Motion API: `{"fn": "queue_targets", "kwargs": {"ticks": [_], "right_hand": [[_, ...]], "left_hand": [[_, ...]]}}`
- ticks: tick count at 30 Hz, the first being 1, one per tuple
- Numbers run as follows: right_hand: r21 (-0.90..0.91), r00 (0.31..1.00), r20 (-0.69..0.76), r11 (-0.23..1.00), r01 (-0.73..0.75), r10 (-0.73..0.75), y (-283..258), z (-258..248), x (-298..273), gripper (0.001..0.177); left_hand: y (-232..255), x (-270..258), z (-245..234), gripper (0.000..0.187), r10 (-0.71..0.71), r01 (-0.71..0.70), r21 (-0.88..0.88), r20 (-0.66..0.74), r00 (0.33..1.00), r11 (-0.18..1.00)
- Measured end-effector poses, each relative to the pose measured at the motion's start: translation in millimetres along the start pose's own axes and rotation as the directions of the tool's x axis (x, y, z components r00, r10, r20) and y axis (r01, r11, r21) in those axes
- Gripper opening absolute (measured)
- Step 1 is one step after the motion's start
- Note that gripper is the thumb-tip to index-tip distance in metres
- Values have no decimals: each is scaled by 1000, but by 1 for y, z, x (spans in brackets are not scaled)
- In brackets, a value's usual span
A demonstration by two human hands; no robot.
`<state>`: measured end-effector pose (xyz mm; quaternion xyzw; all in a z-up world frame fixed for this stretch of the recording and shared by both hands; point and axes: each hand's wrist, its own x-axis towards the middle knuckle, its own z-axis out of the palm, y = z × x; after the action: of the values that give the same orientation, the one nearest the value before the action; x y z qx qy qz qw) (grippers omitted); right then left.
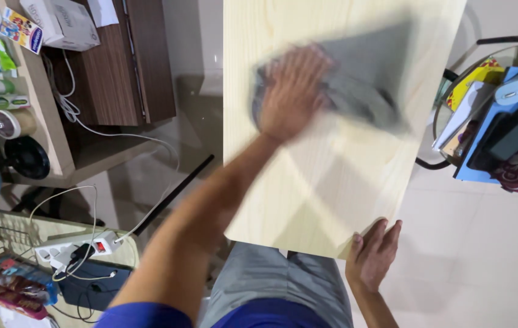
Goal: Wiping a desk surface with a cloth and then untangling and coiling electrical cables.
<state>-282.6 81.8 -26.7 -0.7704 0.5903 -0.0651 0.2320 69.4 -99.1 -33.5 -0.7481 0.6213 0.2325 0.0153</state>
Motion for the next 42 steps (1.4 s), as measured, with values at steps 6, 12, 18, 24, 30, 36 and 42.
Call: {"fn": "queue_targets", "kwargs": {"ticks": [6,12,18,24,30,36,42], "right_hand": [[21,1000,-13,1000,8,-8,-7,-5,3,68],[18,999,40,999,-28,28,-5,-5,5,70],[118,982,145,983,-139,122,-9,-24,14,66],[64,952,-27,950,307,-306,-33,-66,89,64],[-192,591,359,563,804,-722,-48,3,205,71],[-194,764,223,741,643,-605,-155,16,374,68],[-187,587,346,559,808,-732,-160,62,221,70]], "left_hand": [[-75,51,-42,70,-514,513,-69,-244,823,855],[48,113,-10,75,-147,153,38,-128,981,988],[114,-4,28,80,176,-208,-151,-202,963,966],[101,-167,63,78,145,-193,-317,-169,975,929],[40,-330,86,65,-652,466,-497,-314,690,732],[46,-364,166,57,-725,238,-816,577,377,-527],[64,-353,171,57,-653,-237,-629,590,475,-741]]}}
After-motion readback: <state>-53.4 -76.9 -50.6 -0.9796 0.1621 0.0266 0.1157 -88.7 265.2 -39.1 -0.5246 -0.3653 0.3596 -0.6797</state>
